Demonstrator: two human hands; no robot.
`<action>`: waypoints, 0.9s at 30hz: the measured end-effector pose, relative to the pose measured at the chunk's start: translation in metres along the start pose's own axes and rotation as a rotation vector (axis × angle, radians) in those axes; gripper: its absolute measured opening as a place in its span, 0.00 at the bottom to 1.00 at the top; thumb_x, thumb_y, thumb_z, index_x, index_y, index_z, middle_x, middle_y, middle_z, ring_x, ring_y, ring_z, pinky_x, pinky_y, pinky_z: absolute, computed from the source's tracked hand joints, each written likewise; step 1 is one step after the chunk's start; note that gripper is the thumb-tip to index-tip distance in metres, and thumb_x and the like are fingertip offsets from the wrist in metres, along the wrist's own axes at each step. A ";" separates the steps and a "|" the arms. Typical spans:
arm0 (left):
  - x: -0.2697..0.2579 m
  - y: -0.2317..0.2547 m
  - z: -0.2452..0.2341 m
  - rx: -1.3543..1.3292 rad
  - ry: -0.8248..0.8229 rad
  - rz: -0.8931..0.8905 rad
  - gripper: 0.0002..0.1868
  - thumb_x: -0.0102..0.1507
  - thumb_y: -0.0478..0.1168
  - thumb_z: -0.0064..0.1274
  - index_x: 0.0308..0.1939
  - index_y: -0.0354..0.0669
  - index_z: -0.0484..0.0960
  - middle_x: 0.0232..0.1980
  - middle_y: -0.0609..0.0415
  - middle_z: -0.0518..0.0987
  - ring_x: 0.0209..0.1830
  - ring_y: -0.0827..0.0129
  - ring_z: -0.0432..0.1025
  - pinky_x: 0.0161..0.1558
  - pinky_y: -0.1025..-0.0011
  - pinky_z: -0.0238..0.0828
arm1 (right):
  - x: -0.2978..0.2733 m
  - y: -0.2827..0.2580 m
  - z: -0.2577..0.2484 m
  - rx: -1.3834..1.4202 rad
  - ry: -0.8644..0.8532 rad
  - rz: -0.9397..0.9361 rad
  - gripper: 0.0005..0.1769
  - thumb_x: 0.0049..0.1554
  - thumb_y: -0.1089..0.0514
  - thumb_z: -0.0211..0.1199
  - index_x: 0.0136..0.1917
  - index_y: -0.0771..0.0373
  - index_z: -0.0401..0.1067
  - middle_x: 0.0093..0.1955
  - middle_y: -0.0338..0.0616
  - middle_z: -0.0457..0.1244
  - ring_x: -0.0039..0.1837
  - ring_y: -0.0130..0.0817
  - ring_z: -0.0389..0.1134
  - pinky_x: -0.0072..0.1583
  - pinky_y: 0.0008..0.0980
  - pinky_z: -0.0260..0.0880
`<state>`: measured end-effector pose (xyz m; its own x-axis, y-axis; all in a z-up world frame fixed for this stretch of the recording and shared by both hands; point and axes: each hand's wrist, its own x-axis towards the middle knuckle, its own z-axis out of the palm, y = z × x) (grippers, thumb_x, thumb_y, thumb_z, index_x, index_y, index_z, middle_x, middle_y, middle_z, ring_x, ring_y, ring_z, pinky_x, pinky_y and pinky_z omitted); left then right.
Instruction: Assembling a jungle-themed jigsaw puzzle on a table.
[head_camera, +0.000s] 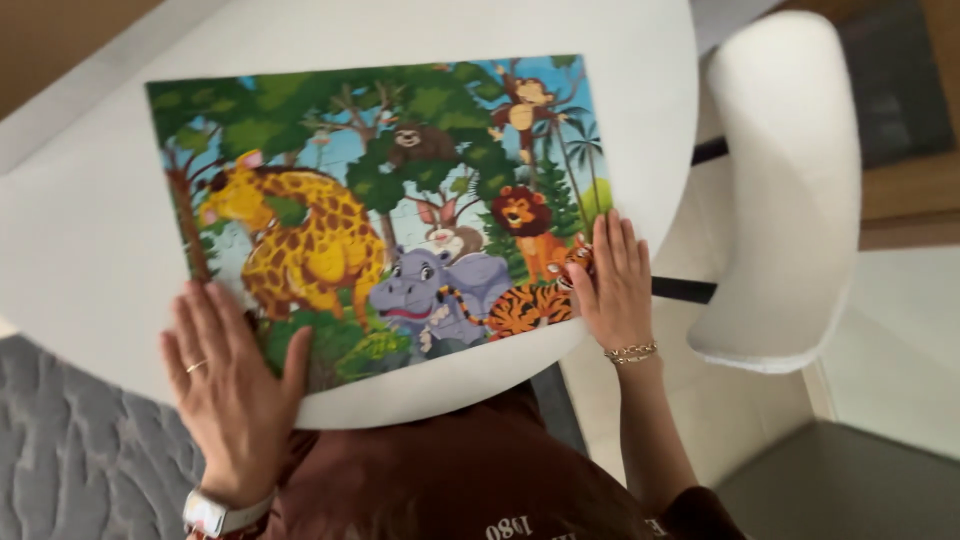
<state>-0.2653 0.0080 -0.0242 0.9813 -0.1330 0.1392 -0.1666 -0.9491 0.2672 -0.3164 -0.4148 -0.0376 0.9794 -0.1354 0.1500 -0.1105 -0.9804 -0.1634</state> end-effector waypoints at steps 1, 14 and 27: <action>0.001 -0.001 0.001 -0.002 0.000 0.010 0.49 0.70 0.65 0.43 0.80 0.27 0.59 0.82 0.31 0.59 0.84 0.45 0.51 0.81 0.50 0.41 | 0.000 0.000 0.000 -0.002 0.004 0.009 0.39 0.68 0.40 0.46 0.82 0.67 0.49 0.84 0.58 0.45 0.84 0.57 0.44 0.79 0.57 0.41; 0.007 0.003 0.011 0.119 0.000 -0.037 0.49 0.69 0.65 0.43 0.79 0.26 0.59 0.82 0.31 0.58 0.84 0.45 0.50 0.81 0.48 0.41 | 0.004 -0.005 0.002 0.042 -0.045 0.034 0.41 0.66 0.39 0.47 0.82 0.67 0.47 0.84 0.58 0.44 0.84 0.56 0.41 0.79 0.58 0.36; 0.043 0.095 0.033 0.012 -0.061 0.341 0.34 0.70 0.57 0.42 0.76 0.43 0.64 0.81 0.51 0.60 0.83 0.57 0.49 0.79 0.56 0.39 | 0.037 -0.116 0.005 0.153 -0.171 -0.373 0.35 0.68 0.40 0.46 0.82 0.54 0.51 0.85 0.42 0.46 0.86 0.40 0.42 0.83 0.49 0.31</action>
<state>-0.2360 -0.0973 -0.0241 0.8734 -0.4596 0.1612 -0.4851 -0.8504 0.2037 -0.2665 -0.3055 -0.0180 0.9628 0.2624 0.0644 0.2699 -0.9235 -0.2728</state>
